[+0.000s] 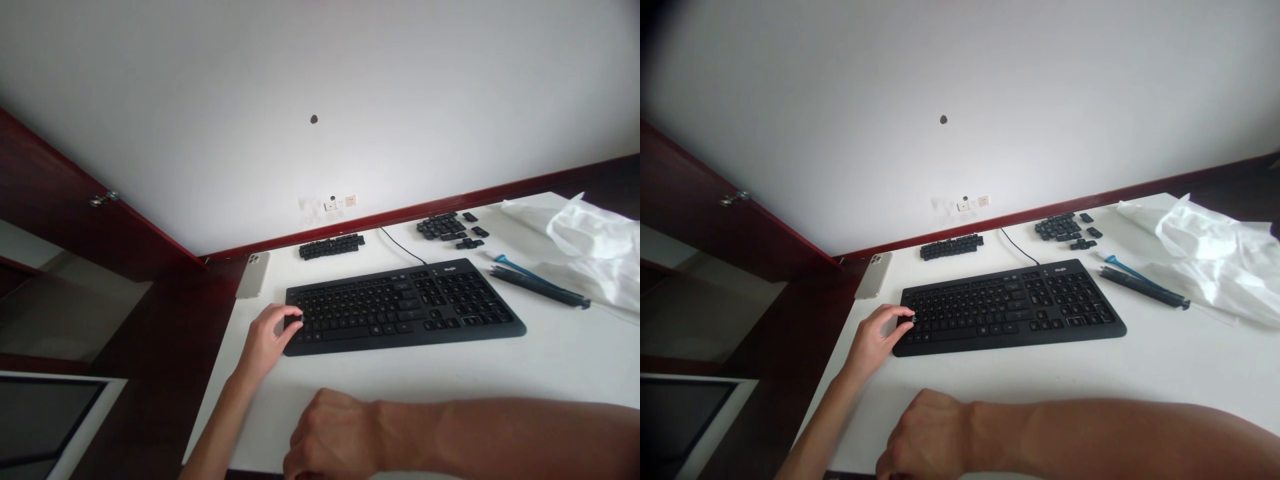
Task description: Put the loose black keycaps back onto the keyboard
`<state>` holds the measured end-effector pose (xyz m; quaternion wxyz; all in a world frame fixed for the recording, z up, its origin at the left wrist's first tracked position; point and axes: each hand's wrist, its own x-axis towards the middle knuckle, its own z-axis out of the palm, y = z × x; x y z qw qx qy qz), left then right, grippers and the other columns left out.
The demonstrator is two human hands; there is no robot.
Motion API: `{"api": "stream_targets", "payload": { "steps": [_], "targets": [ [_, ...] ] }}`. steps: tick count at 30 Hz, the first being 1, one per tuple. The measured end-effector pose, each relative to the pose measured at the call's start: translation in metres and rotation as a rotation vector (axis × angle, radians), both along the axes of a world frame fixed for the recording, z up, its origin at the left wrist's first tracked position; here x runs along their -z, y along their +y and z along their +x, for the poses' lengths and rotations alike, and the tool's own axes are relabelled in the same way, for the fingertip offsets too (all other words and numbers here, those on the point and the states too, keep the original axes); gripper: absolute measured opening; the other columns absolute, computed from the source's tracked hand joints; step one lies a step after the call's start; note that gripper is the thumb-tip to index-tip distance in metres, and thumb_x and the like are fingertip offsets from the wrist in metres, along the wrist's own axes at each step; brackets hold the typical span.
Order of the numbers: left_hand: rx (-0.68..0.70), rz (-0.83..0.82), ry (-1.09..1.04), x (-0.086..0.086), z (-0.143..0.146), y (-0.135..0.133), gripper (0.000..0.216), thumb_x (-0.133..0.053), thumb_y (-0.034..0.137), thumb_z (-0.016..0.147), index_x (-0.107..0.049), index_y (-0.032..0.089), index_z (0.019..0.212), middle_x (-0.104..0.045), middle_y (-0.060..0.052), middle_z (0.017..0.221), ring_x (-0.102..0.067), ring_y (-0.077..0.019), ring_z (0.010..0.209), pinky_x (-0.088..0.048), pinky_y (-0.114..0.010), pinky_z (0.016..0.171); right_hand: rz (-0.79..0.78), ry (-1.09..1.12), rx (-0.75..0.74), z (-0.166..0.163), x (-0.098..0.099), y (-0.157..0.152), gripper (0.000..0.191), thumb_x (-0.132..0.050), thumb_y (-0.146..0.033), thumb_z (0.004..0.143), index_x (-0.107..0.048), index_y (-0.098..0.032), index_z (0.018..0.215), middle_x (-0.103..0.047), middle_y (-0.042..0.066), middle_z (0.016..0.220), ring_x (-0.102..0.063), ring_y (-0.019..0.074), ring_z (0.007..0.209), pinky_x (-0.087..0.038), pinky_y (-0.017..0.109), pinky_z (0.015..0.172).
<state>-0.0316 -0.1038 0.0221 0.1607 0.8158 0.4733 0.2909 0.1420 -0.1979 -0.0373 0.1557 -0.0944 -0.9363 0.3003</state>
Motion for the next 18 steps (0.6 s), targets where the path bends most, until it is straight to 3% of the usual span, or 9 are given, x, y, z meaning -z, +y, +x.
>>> {"api": "stream_targets", "payload": {
  "steps": [6,18],
  "targets": [
    [0.102,0.092,0.043,-0.001,0.0052,0.0034,0.006,-0.069,0.027,0.097,-0.074,0.026,0.096,-0.08,-0.005,0.103,-0.073,-0.0215,0.101,-0.06,-0.039,0.093,0.019,-0.036,-0.001,0.0,-0.0064,0.0003,0.02,-0.059,-0.048,0.098,-0.074,-0.036,0.103,-0.08,-0.01,0.084,-0.071,0.0134,0.073,-0.034,0.026,0.049],
    [0.131,0.18,0.132,-0.0036,0.0094,0.0058,0.013,-0.067,0.029,0.099,-0.079,0.026,0.096,-0.082,-0.005,0.101,-0.074,-0.0216,0.098,-0.06,-0.041,0.092,0.011,-0.031,0.014,-0.0008,-0.0078,-0.0006,0.019,-0.06,-0.046,0.095,-0.074,-0.036,0.102,-0.08,-0.011,0.084,-0.071,0.0128,0.072,-0.032,0.025,0.047]
  ]
}}
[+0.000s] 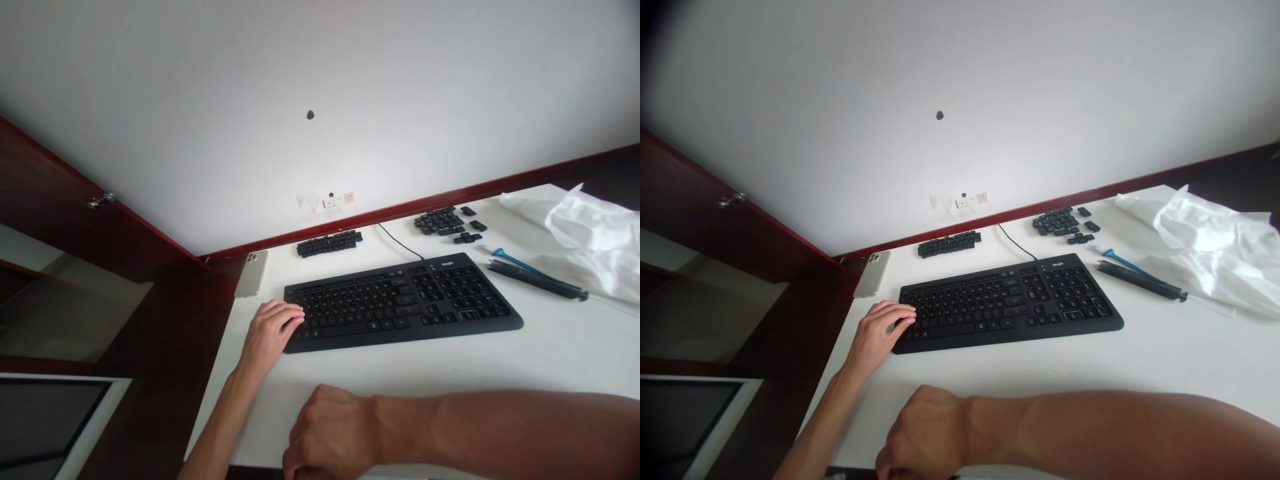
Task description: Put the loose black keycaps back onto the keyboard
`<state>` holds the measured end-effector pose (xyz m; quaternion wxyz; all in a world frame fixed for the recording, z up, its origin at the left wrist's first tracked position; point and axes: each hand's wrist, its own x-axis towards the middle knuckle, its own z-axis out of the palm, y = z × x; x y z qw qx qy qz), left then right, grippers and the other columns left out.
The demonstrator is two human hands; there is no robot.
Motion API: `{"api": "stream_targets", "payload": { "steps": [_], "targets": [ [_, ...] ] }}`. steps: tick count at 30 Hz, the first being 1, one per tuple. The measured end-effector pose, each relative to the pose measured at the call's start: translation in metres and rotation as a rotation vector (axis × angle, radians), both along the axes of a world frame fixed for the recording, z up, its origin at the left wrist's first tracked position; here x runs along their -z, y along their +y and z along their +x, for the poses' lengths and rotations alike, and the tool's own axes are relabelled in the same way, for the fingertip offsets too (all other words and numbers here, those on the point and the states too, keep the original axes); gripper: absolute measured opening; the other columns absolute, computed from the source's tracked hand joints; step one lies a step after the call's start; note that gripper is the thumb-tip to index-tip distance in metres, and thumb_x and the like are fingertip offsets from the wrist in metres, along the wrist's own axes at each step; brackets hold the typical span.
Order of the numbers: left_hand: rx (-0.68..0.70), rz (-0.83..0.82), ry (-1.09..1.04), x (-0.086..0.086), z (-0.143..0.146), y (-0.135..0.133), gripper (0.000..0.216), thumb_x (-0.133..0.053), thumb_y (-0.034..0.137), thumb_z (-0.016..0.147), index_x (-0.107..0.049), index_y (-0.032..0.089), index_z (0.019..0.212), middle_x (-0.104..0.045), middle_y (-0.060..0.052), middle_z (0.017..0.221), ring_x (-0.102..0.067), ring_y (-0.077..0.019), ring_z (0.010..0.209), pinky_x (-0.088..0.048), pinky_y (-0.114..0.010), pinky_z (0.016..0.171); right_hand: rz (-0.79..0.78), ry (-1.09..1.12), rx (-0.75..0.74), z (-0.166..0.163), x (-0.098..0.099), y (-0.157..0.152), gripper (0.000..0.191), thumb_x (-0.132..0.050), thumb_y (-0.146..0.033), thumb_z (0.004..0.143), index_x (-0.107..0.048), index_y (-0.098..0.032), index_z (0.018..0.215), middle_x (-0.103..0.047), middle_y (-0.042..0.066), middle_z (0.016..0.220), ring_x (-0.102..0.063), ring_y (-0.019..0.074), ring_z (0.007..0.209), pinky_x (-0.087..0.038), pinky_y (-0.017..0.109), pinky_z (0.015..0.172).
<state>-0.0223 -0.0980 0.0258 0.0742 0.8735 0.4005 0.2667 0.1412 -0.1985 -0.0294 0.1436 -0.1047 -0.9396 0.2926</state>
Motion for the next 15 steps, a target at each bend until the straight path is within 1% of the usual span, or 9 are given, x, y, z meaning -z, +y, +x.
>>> {"api": "stream_targets", "payload": {
  "steps": [3,8,12,15],
  "targets": [
    [0.013,0.017,0.02,-0.001,0.001,0.0,0.013,-0.067,0.027,0.099,-0.079,0.026,0.096,-0.082,-0.004,0.102,-0.074,-0.021,0.098,-0.06,-0.04,0.092,-0.002,0.003,-0.006,-0.001,0.001,0.0,0.019,-0.059,-0.046,0.095,-0.074,-0.035,0.1,-0.08,-0.011,0.083,-0.071,0.0133,0.072,-0.032,0.025,0.048],
    [0.026,0.061,0.058,0.0,0.001,-0.002,0.015,-0.064,0.023,0.1,-0.079,0.026,0.1,-0.082,-0.003,0.106,-0.073,-0.0207,0.1,-0.059,-0.04,0.093,-0.017,-0.004,-0.001,0.001,-0.002,0.0,0.019,-0.059,-0.044,0.096,-0.075,-0.034,0.102,-0.081,-0.01,0.087,-0.072,0.0118,0.074,-0.032,0.025,0.048],
    [-0.025,0.135,0.083,0.005,0.003,-0.014,0.022,-0.066,0.019,0.097,-0.078,0.029,0.113,-0.081,-0.003,0.114,-0.072,-0.0244,0.108,-0.058,-0.044,0.097,-0.023,0.004,-0.008,0.0,-0.001,0.001,0.018,-0.061,-0.045,0.096,-0.075,-0.035,0.1,-0.081,-0.01,0.086,-0.071,0.0123,0.073,-0.033,0.025,0.048],
    [-0.061,0.174,0.1,0.009,0.004,-0.025,0.03,-0.07,0.021,0.093,-0.075,0.031,0.122,-0.079,-0.003,0.124,-0.07,-0.028,0.116,-0.057,-0.048,0.101,-0.017,0.0,-0.003,-0.001,-0.001,0.0,0.018,-0.062,-0.045,0.096,-0.075,-0.034,0.1,-0.08,-0.01,0.082,-0.07,0.0134,0.069,-0.032,0.025,0.046]
  ]
}}
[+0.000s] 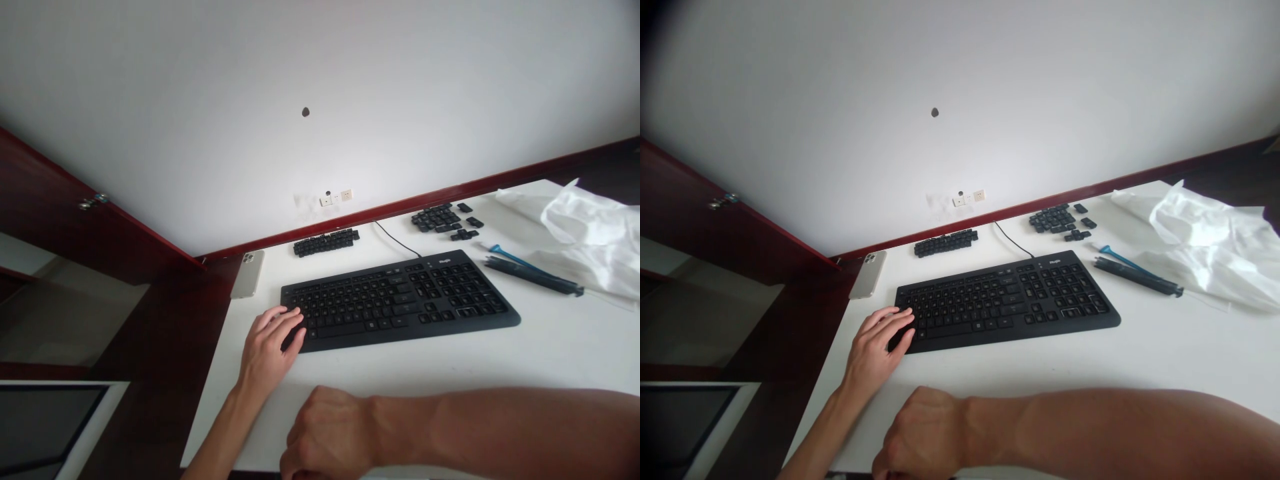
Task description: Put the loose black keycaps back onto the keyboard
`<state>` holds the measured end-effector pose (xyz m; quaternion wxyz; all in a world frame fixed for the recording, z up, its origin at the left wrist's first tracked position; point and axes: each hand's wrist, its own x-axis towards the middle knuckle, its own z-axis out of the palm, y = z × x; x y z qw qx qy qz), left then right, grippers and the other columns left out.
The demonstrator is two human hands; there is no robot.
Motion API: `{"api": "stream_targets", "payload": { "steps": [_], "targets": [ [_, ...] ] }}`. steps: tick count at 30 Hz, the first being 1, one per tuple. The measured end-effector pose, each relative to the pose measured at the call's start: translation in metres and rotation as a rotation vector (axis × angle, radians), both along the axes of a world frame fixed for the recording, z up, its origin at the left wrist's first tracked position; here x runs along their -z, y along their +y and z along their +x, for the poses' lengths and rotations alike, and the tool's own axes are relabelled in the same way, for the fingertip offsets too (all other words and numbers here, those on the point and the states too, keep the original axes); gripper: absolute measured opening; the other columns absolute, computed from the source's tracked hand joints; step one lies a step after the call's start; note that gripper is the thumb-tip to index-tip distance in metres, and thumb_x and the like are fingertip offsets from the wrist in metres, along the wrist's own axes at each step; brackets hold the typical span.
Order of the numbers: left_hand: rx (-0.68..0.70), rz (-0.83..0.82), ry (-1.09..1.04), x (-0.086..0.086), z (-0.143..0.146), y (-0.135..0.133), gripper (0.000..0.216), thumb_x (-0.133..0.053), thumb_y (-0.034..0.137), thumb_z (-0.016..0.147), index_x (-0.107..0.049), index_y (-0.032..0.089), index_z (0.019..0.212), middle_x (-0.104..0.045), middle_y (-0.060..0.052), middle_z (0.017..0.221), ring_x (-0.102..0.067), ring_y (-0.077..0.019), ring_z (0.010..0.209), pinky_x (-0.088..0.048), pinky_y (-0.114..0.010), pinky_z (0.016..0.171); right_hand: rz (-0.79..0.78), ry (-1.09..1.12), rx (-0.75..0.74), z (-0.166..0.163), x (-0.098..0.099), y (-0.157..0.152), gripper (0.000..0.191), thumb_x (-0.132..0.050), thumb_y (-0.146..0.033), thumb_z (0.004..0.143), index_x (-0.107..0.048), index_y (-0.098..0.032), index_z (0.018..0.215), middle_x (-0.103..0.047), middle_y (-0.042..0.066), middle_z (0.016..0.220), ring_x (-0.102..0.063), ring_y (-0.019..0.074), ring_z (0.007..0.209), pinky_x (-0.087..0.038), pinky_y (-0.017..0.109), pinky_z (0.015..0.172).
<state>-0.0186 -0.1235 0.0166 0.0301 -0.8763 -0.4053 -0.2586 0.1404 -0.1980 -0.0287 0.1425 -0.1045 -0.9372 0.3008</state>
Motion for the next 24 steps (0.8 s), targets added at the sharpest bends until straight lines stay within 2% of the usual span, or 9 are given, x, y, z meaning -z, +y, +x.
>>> {"api": "stream_targets", "payload": {
  "steps": [7,15,21,24],
  "targets": [
    [-0.001,0.061,0.024,0.007,0.001,-0.01,0.043,-0.077,0.029,0.087,-0.068,0.028,0.129,-0.076,-0.005,0.131,-0.069,-0.0311,0.117,-0.054,-0.05,0.1,0.033,-0.024,0.035,-0.001,0.0,-0.004,0.021,-0.06,-0.045,0.098,-0.077,-0.035,0.104,-0.078,-0.009,0.076,-0.066,0.0127,0.062,-0.028,0.028,0.047],
    [-0.055,0.12,0.06,0.005,0.01,-0.015,0.037,-0.074,0.027,0.087,-0.07,0.021,0.123,-0.077,-0.006,0.128,-0.069,-0.0278,0.107,-0.051,-0.047,0.097,0.045,0.012,0.079,-0.002,0.0,-0.007,0.018,-0.063,-0.043,0.098,-0.078,-0.036,0.107,-0.077,-0.009,0.076,-0.065,0.0132,0.063,-0.031,0.029,0.049],
    [-0.012,0.106,0.093,0.003,0.009,-0.013,0.033,-0.072,0.026,0.087,-0.07,0.021,0.119,-0.078,-0.005,0.126,-0.068,-0.026,0.101,-0.05,-0.045,0.092,0.068,0.013,0.106,-0.002,-0.005,-0.006,0.017,-0.065,-0.044,0.096,-0.078,-0.036,0.103,-0.076,-0.009,0.075,-0.065,0.0131,0.063,-0.029,0.029,0.046],
    [-0.009,0.087,0.082,0.004,0.007,-0.01,0.031,-0.071,0.024,0.088,-0.069,0.022,0.118,-0.078,-0.005,0.125,-0.067,-0.0262,0.105,-0.049,-0.045,0.095,0.075,0.01,0.092,-0.002,-0.006,-0.006,0.018,-0.064,-0.045,0.098,-0.078,-0.036,0.105,-0.077,-0.009,0.076,-0.066,0.0129,0.065,-0.031,0.029,0.047]
  ]
}}
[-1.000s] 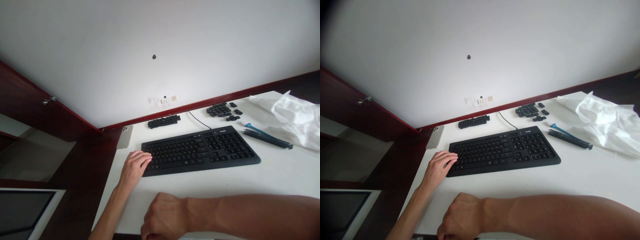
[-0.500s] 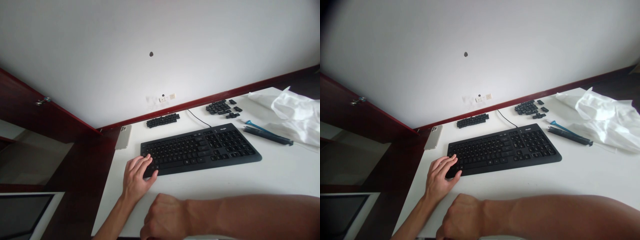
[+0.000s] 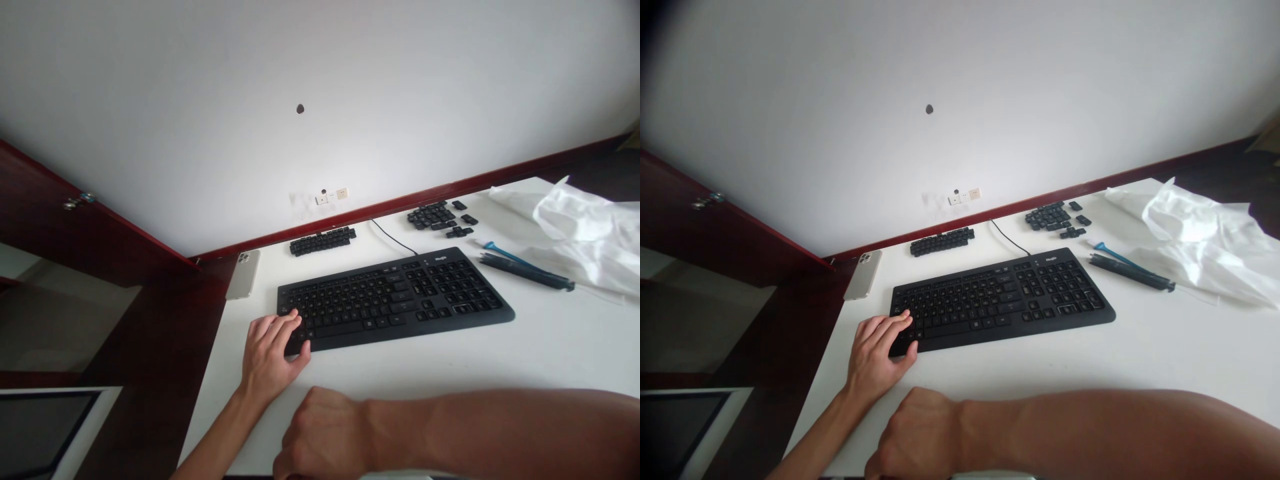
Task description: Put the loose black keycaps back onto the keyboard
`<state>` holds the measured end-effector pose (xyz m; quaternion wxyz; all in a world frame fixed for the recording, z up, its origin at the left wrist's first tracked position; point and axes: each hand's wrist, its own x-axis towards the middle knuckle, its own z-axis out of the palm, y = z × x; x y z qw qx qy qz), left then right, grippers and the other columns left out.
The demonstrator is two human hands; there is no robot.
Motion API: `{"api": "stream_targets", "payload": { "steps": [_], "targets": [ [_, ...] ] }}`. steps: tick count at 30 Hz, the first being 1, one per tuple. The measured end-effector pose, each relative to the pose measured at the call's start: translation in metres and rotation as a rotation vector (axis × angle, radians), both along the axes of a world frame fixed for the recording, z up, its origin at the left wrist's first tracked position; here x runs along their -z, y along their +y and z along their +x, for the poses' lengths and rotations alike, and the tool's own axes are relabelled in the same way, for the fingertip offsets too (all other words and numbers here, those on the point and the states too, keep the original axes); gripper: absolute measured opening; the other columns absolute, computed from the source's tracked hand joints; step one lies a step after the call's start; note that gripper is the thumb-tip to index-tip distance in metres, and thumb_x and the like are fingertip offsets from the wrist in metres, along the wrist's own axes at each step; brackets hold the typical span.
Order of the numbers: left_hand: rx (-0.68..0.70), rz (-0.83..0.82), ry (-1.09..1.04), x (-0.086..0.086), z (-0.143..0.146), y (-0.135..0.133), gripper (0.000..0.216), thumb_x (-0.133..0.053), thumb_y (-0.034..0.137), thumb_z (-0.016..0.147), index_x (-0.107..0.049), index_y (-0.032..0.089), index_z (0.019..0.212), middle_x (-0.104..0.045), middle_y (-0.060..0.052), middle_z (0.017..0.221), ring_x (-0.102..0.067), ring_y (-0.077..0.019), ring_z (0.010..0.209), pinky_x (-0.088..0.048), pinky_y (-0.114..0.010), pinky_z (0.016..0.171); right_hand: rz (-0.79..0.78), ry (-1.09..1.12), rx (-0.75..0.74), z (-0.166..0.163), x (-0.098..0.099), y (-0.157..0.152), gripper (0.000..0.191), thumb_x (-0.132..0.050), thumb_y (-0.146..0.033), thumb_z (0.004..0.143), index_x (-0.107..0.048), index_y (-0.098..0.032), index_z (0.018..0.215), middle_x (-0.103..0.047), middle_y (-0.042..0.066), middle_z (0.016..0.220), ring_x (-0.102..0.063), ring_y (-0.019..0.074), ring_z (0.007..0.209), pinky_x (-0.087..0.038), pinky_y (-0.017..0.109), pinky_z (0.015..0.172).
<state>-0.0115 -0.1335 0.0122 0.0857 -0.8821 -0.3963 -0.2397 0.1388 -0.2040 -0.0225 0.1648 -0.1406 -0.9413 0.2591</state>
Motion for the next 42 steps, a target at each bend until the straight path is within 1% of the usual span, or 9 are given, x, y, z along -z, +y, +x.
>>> {"api": "stream_targets", "payload": {
  "steps": [4,7,10,15,26,29,31,38,42],
  "targets": [
    [-0.026,0.008,-0.023,0.0018,-0.0025,0.0004,0.033,-0.07,0.024,0.089,-0.067,0.021,0.121,-0.076,-0.007,0.125,-0.062,-0.0294,0.115,-0.047,-0.047,0.104,-0.016,-0.025,-0.035,0.0019,-0.0021,0.0017,0.018,-0.063,-0.043,0.099,-0.077,-0.035,0.107,-0.078,-0.01,0.082,-0.068,0.0124,0.07,-0.032,0.029,0.047],
    [-0.007,0.019,-0.054,0.0017,-0.0038,-0.0013,0.033,-0.068,0.023,0.089,-0.066,0.02,0.122,-0.074,-0.01,0.125,-0.061,-0.0296,0.116,-0.047,-0.047,0.105,-0.019,-0.024,-0.047,0.0037,-0.0046,0.0025,0.018,-0.063,-0.042,0.099,-0.077,-0.035,0.108,-0.078,-0.01,0.082,-0.068,0.0126,0.07,-0.032,0.029,0.047],
    [0.016,-0.016,-0.044,0.0011,-0.0038,-0.002,0.033,-0.066,0.021,0.089,-0.067,0.021,0.122,-0.074,-0.008,0.125,-0.061,-0.0295,0.119,-0.047,-0.047,0.106,-0.018,-0.032,-0.041,0.0041,-0.0063,0.002,0.018,-0.063,-0.043,0.099,-0.077,-0.035,0.108,-0.077,-0.01,0.08,-0.067,0.013,0.068,-0.031,0.029,0.046],
    [0.038,-0.04,-0.046,0.0001,-0.003,-0.0004,0.029,-0.066,0.018,0.088,-0.071,0.023,0.116,-0.077,-0.005,0.12,-0.063,-0.0273,0.116,-0.048,-0.046,0.104,-0.031,-0.068,-0.046,0.0029,-0.0054,0.0016,0.02,-0.062,-0.044,0.098,-0.077,-0.036,0.109,-0.079,-0.01,0.084,-0.069,0.0125,0.071,-0.031,0.028,0.047],
    [0.009,-0.045,-0.044,-0.0003,-0.0029,-0.0017,0.028,-0.065,0.019,0.089,-0.071,0.023,0.116,-0.076,-0.006,0.123,-0.062,-0.0275,0.117,-0.048,-0.047,0.105,-0.018,-0.042,-0.063,0.0029,0.0005,0.0035,0.021,-0.061,-0.046,0.101,-0.075,-0.036,0.111,-0.08,-0.01,0.085,-0.069,0.011,0.072,-0.035,0.027,0.052],
    [0.012,-0.052,-0.049,0.0004,-0.0023,-0.0019,0.026,-0.065,0.019,0.089,-0.07,0.023,0.115,-0.076,-0.006,0.121,-0.062,-0.0265,0.115,-0.049,-0.045,0.105,-0.017,-0.04,-0.053,0.0026,0.0019,0.0031,0.021,-0.06,-0.047,0.101,-0.075,-0.037,0.111,-0.08,-0.01,0.084,-0.07,0.0112,0.071,-0.034,0.027,0.05],
    [0.013,-0.045,-0.049,0.0011,-0.0026,-0.0023,0.024,-0.065,0.018,0.089,-0.07,0.023,0.112,-0.075,-0.005,0.121,-0.061,-0.0271,0.117,-0.047,-0.046,0.106,-0.02,-0.039,-0.048,0.0025,0.0022,0.003,0.021,-0.059,-0.047,0.1,-0.075,-0.037,0.111,-0.08,-0.011,0.085,-0.07,0.0108,0.072,-0.033,0.027,0.049],
    [-0.037,0.019,-0.071,0.0017,-0.0061,-0.0036,0.028,-0.066,0.021,0.087,-0.065,0.02,0.115,-0.067,-0.013,0.129,-0.058,-0.0309,0.119,-0.048,-0.049,0.104,-0.038,-0.049,-0.051,0.0018,-0.0001,0.0042,0.02,-0.061,-0.046,0.099,-0.076,-0.037,0.11,-0.08,-0.01,0.086,-0.07,0.0117,0.072,-0.032,0.027,0.049],
    [-0.011,-0.043,-0.033,0.0005,-0.0043,-0.0026,0.028,-0.065,0.02,0.087,-0.067,0.022,0.115,-0.071,-0.01,0.128,-0.059,-0.0301,0.121,-0.047,-0.049,0.106,-0.026,-0.055,-0.053,0.0016,-0.0012,0.0046,0.02,-0.061,-0.045,0.099,-0.076,-0.037,0.11,-0.08,-0.01,0.084,-0.069,0.0121,0.07,-0.032,0.027,0.048]
  ]
}}
